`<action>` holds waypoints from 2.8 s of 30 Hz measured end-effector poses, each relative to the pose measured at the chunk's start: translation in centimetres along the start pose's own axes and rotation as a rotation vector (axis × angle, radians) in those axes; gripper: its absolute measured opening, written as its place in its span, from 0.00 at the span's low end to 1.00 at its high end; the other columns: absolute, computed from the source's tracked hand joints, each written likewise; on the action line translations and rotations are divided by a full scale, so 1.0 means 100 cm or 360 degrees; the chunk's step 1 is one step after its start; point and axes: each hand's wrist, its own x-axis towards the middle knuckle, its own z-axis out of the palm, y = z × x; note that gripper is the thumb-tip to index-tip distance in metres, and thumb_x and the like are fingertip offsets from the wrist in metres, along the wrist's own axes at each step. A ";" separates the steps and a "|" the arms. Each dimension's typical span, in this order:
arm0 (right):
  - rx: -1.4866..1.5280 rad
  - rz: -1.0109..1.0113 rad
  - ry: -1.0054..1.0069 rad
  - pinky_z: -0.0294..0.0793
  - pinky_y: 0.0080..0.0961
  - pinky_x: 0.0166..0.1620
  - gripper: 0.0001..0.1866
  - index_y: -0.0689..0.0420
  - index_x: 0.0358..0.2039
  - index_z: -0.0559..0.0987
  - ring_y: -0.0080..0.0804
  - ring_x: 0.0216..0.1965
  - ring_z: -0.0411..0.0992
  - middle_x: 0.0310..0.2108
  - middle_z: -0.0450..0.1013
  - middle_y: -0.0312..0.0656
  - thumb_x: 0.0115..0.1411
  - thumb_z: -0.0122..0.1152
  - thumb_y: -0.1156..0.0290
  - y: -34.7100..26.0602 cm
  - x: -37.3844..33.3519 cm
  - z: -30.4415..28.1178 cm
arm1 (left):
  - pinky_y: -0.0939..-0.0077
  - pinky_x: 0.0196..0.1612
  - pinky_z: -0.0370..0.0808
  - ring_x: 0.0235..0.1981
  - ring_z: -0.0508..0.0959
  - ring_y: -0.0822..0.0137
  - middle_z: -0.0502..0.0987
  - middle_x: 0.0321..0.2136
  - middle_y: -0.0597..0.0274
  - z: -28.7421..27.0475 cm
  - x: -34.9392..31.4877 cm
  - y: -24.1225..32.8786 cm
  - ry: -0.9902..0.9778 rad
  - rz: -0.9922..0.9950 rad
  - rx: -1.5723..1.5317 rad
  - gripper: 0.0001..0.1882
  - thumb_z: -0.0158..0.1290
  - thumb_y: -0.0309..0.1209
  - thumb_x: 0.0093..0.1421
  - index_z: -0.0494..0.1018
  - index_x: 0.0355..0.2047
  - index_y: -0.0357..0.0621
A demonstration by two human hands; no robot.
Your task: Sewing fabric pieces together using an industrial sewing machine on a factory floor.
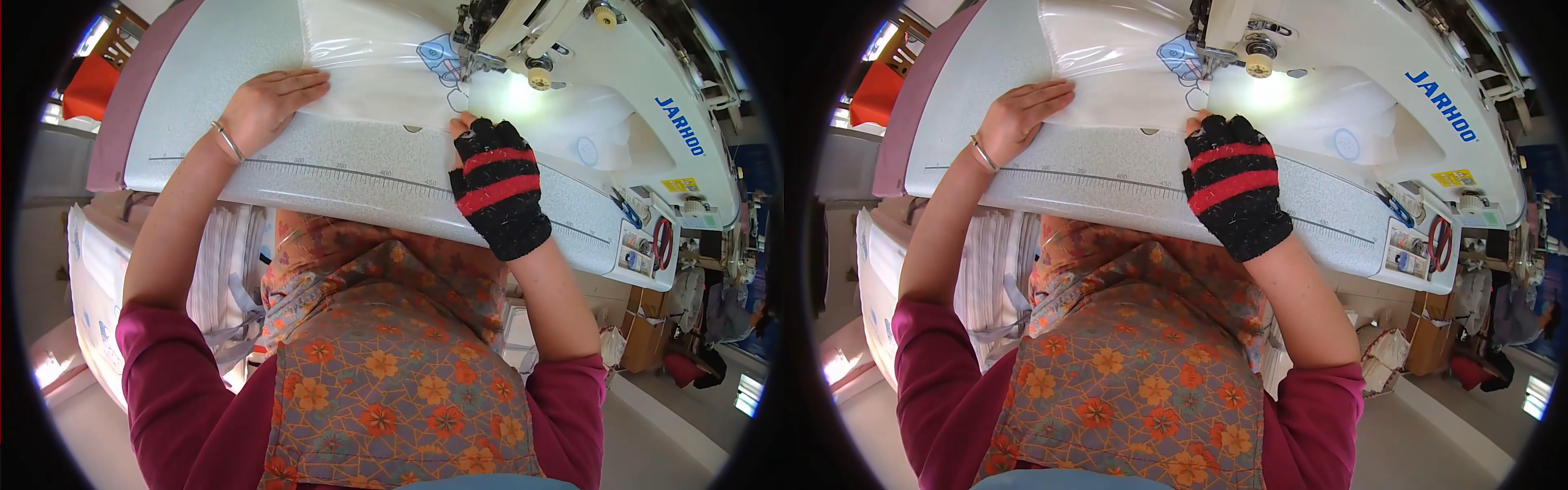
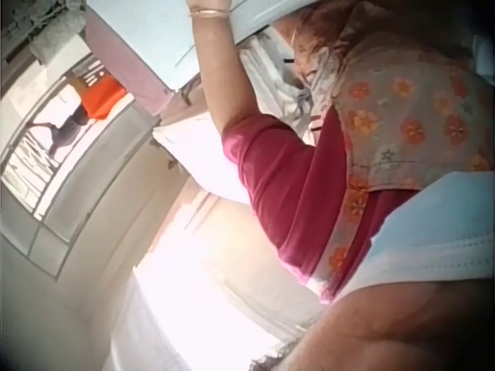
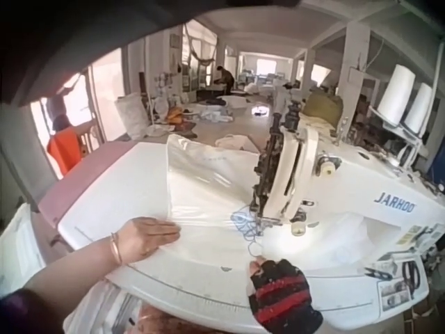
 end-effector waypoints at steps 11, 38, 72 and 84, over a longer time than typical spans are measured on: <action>-0.0013 0.0018 0.0200 0.67 0.40 0.55 0.22 0.59 0.50 0.72 0.48 0.50 0.68 0.52 0.68 0.49 0.53 0.58 0.69 0.008 0.019 0.019 | 0.70 0.55 0.72 0.52 0.73 0.58 0.74 0.50 0.59 0.021 0.022 -0.040 0.0035 -0.0068 -0.0066 0.25 0.49 0.13 0.47 0.74 0.47 0.44; 0.0161 0.0165 0.0354 0.70 0.35 0.51 0.21 0.54 0.49 0.75 0.46 0.48 0.71 0.46 0.73 0.46 0.53 0.58 0.69 0.070 0.033 0.041 | 0.69 0.32 0.73 0.26 0.77 0.62 0.74 0.22 0.62 -0.020 0.060 0.166 -0.0281 0.0124 -0.0216 0.04 0.48 0.28 0.50 0.72 0.24 0.44; 0.0233 -0.0083 0.0271 0.70 0.38 0.51 0.21 0.59 0.47 0.74 0.48 0.46 0.70 0.47 0.72 0.48 0.49 0.53 0.79 0.027 0.021 0.020 | 0.66 0.53 0.69 0.46 0.73 0.57 0.73 0.44 0.56 0.048 0.102 0.083 0.0152 -0.0171 -0.0453 0.19 0.48 0.23 0.49 0.73 0.44 0.38; 0.0208 -0.0100 0.0300 0.72 0.37 0.48 0.14 0.58 0.40 0.78 0.47 0.43 0.72 0.40 0.74 0.48 0.51 0.54 0.79 0.024 0.024 0.013 | 0.58 0.63 0.56 0.57 0.65 0.57 0.68 0.53 0.53 0.068 0.116 0.066 0.0171 -0.0284 -0.0347 0.23 0.51 0.33 0.55 0.69 0.50 0.36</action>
